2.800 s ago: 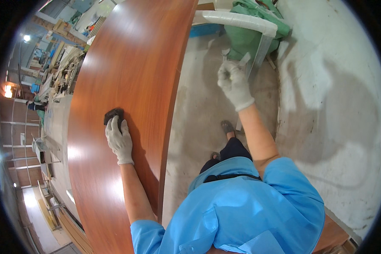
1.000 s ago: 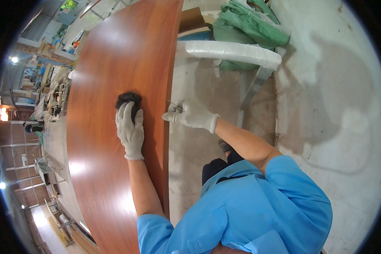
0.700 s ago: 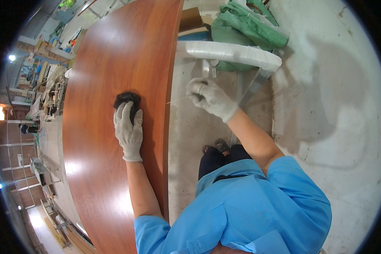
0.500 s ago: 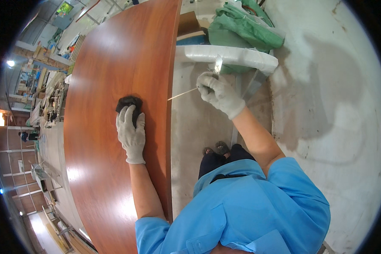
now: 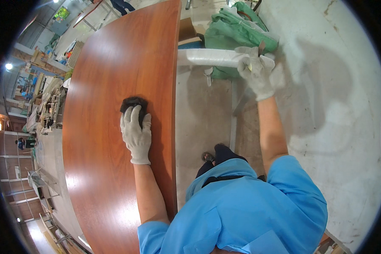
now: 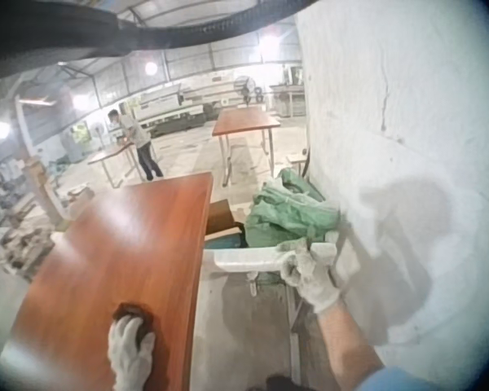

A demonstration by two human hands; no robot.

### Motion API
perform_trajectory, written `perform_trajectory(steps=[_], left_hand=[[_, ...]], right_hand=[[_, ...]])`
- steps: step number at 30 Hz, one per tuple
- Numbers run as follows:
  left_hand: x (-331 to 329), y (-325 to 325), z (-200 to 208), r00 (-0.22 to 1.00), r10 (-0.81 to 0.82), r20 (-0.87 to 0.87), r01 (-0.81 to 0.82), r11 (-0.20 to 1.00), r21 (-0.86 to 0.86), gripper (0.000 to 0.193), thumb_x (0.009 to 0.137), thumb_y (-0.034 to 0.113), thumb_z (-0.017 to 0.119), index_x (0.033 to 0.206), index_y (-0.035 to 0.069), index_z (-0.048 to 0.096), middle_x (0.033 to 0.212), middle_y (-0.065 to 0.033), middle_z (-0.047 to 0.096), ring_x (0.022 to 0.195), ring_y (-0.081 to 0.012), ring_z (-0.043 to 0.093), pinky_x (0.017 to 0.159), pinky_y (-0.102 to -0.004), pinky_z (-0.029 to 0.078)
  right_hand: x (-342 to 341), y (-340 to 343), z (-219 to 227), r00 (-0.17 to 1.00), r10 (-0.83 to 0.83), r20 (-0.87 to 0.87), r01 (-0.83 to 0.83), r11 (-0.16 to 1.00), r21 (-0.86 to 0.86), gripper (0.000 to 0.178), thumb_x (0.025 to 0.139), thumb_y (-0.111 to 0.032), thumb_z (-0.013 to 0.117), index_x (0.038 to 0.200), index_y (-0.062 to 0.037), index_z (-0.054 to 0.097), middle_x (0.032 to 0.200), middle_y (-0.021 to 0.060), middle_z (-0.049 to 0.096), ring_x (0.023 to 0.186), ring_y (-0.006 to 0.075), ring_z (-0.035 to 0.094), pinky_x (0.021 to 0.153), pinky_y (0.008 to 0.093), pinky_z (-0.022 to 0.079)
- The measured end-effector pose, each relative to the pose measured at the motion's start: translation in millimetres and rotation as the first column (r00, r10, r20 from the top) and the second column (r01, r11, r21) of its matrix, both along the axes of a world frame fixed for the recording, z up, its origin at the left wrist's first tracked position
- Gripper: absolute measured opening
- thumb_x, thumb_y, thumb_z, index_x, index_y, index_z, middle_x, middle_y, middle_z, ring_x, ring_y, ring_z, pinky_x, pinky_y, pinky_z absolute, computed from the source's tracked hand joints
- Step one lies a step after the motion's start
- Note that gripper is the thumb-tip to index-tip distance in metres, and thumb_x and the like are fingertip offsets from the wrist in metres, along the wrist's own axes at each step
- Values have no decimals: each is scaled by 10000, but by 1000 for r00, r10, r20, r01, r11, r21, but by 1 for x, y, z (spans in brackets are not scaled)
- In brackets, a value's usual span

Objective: The person uses a small black pad to rub and polish the surface and edges of a large wooden tabletop. The person moves around the table, repeatedly wiping different sections of the top and sides.

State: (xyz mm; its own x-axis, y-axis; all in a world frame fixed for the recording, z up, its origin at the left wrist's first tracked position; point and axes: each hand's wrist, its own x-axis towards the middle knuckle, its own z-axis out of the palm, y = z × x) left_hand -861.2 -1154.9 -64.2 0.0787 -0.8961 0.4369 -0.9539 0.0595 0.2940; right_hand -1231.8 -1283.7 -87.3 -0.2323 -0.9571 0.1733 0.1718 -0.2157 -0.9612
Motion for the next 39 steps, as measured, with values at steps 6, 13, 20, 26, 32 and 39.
perform_trajectory(steps=[6,13,20,26,32,39], left_hand=[[-47,1,13,937,-341,72,341,940,12,530,799,243,769,1287,94,625,1312,-200,590,1292,-440,477,1134,-533,352],[-66,-61,14,942,-334,42,335,942,-9,413,854,110,675,1264,87,634,1332,-147,602,1283,-402,501,1102,-502,396],[-81,-165,6,938,-340,70,345,936,-67,342,911,162,659,1244,84,652,1309,-137,627,1262,-384,534,1075,-480,425],[-61,-224,-2,986,-164,2,164,986,-24,339,967,231,651,1272,84,653,1326,-148,633,1262,-365,549,1070,-449,441],[-16,-207,-1,999,33,17,-34,998,57,378,1003,279,617,1336,99,622,1385,-124,602,1293,-324,542,1070,-414,447],[26,-160,-4,955,290,54,-294,953,71,376,996,294,638,1311,90,631,1382,-140,599,1279,-321,554,1050,-428,460]], right_hand=[[-28,18,0,865,-10,-501,75,991,109,452,1053,-482,524,1036,-39,612,705,-11,553,693,103,506,664,263,416],[-5,13,-33,975,147,-169,-126,984,128,354,1054,-383,547,1077,-42,638,733,-6,525,648,103,468,608,282,409],[11,-23,-7,919,391,55,-395,909,133,243,1061,-248,543,1073,-34,657,782,-12,593,718,84,565,677,258,483],[19,-93,8,845,328,-422,-343,938,42,246,975,-211,621,1119,-12,625,887,92,671,809,167,648,754,320,515],[62,-216,8,661,214,-719,-291,957,17,236,996,-221,561,1199,-109,602,925,148,739,852,361,706,784,490,529],[97,-304,-13,482,73,-873,-195,980,-26,346,985,-146,528,1331,-147,551,964,176,740,892,362,712,800,477,545]])
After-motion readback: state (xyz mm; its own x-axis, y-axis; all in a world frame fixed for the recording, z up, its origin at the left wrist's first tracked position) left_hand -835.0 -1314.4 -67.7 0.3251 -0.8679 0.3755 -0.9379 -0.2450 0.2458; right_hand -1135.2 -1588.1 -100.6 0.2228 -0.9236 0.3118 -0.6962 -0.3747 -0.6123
